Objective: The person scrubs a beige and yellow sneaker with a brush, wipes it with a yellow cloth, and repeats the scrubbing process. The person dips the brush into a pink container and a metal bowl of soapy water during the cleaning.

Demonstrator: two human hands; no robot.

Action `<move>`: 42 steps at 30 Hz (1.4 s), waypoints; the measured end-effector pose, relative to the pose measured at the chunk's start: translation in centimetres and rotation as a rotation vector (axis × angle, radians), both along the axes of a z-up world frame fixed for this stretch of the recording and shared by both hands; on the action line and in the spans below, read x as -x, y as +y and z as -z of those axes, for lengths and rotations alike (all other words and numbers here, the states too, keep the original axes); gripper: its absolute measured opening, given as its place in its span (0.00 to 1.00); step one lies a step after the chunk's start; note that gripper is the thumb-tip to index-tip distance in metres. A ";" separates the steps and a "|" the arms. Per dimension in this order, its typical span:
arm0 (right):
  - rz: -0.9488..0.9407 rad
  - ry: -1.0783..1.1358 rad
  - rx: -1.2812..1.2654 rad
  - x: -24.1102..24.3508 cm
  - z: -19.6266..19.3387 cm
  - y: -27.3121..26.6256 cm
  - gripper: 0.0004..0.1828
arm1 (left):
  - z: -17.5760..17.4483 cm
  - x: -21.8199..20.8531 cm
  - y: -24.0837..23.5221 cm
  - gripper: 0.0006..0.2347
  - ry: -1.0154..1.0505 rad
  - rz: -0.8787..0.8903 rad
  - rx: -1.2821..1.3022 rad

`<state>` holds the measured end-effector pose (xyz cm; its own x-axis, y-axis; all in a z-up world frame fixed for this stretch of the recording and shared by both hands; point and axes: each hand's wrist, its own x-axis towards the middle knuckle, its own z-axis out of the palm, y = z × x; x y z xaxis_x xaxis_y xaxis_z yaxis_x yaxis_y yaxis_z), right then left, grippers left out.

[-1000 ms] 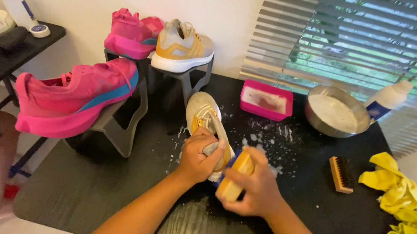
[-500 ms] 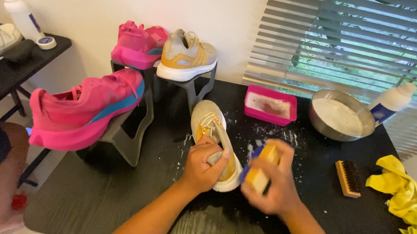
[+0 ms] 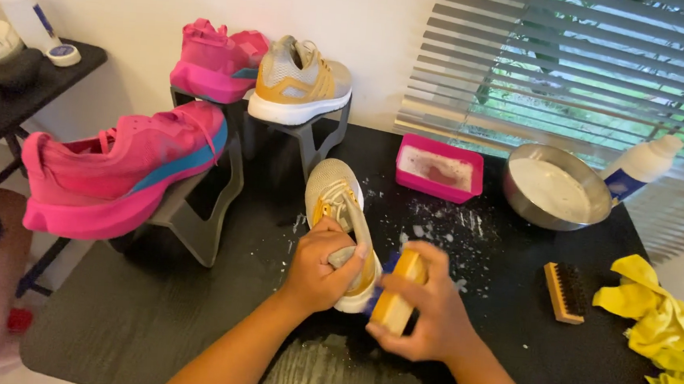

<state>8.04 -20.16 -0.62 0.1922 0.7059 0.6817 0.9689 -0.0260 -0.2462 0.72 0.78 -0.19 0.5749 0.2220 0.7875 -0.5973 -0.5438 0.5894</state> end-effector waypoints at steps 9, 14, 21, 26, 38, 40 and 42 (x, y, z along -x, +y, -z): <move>0.061 0.052 -0.001 -0.6 0.6 -0.3 0.37 | -1.0 0.3 0.3 0.16 -0.003 0.006 -0.011; 0.049 0.187 0.033 -0.3 0.2 -0.2 0.31 | -1.1 0.4 -0.6 0.20 0.045 0.028 -0.076; 0.018 0.140 -0.030 0.2 0.3 0.0 0.32 | -1.4 0.7 -0.7 0.17 0.006 0.092 -0.104; -0.039 0.117 -0.038 0.5 -0.2 0.0 0.32 | -1.5 0.7 -0.9 0.16 -0.007 0.060 -0.104; -0.002 0.219 -0.056 0.6 -0.8 0.1 0.30 | -1.7 0.9 -0.5 0.15 0.010 0.044 -0.051; -0.006 0.200 -0.049 0.5 -1.1 0.1 0.29 | -1.9 0.7 -0.6 0.15 -0.017 0.036 -0.048; -0.006 0.200 -0.053 1.1 -1.1 -0.1 0.29 | -1.9 0.8 -0.7 0.16 -0.027 0.032 -0.055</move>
<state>6.96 -20.28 0.52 0.3234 0.6714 0.6668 0.9007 -0.0025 -0.4344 -0.07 0.10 1.67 0.5593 0.1601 0.8134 -0.6301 -0.5555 0.5426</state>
